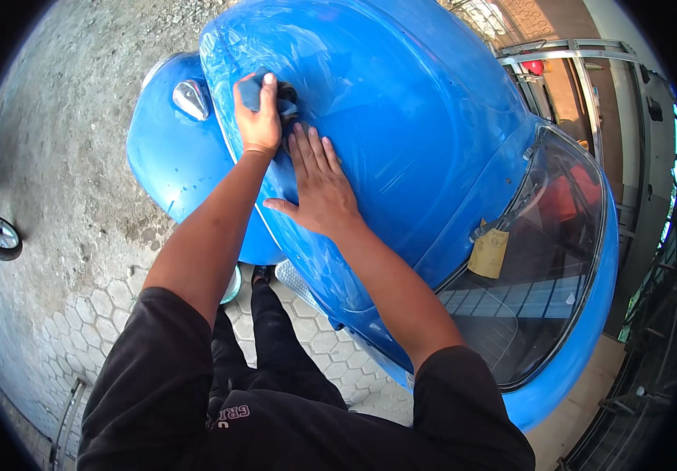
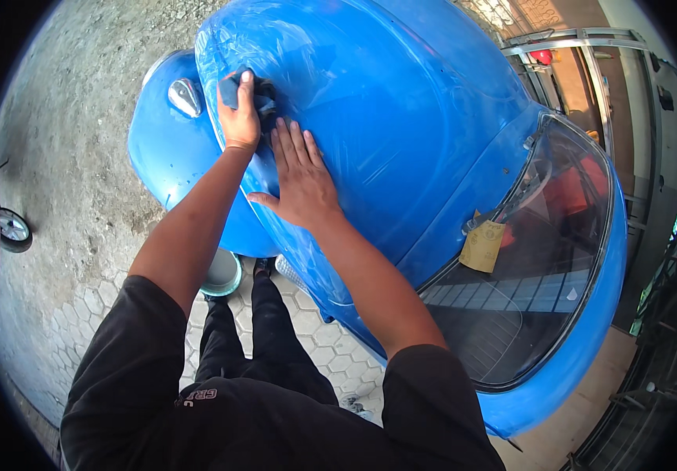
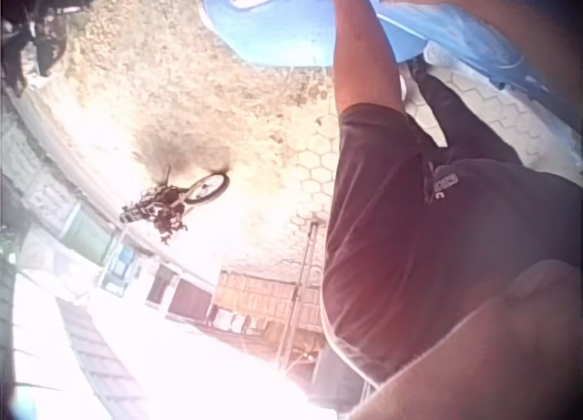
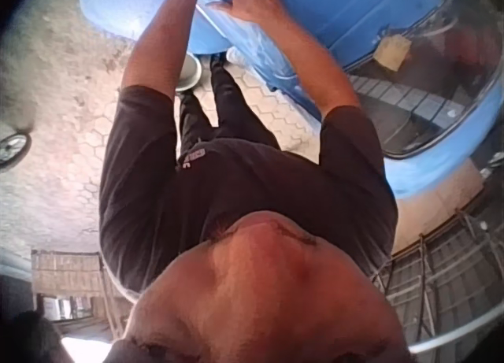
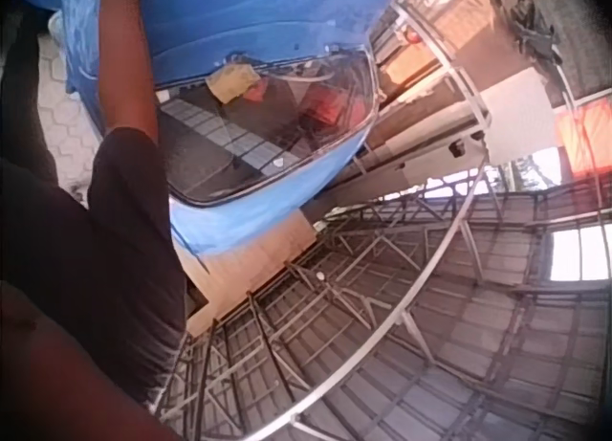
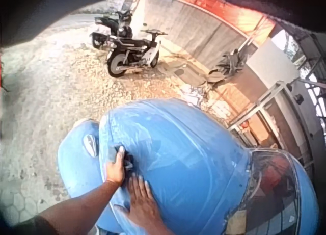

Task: The person sands the hood of a car using sandpaper and wipes the surface down with a cloth.

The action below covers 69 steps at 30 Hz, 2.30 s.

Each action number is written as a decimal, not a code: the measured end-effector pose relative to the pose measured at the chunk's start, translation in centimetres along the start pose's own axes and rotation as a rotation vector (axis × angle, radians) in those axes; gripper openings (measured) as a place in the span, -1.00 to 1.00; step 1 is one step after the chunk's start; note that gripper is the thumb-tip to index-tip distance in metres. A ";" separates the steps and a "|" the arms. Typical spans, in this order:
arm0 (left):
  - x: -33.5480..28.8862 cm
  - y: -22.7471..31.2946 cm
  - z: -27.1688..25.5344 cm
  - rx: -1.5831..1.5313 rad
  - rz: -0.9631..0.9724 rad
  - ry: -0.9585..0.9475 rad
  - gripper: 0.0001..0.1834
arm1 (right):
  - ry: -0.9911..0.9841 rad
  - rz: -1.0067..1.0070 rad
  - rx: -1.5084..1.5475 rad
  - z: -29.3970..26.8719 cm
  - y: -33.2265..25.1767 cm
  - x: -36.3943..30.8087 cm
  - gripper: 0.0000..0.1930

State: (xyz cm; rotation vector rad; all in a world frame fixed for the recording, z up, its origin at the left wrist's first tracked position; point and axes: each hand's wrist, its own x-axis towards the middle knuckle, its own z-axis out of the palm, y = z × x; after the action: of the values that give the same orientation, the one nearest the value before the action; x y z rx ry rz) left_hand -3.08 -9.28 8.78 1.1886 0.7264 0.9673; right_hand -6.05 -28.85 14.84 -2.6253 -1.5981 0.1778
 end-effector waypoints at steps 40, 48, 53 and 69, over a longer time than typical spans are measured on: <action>-23.8 13.7 -40.9 -0.125 -0.769 -0.040 -0.52 | -0.018 0.170 -0.121 0.4 -0.2 -8.6 0.28; -21.6 18.9 -42.8 -0.035 -0.715 -0.306 -0.51 | 0.049 0.708 0.019 -2.3 -4.5 -11.3 0.02; -21.4 22.1 -38.3 -0.043 -0.720 -0.393 -0.31 | 0.418 0.496 0.834 -4.7 -16.9 -15.2 -0.47; -29.7 19.5 -28.4 0.326 -0.516 -1.197 -0.13 | 0.435 0.959 0.830 -4.3 -12.8 -26.0 -0.47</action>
State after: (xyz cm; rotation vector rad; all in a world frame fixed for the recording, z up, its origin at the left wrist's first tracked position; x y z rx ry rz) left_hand -45.09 -22.54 20.12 1.4857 0.1659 -0.3611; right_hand -28.57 -46.05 22.22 -2.2385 0.0016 0.2168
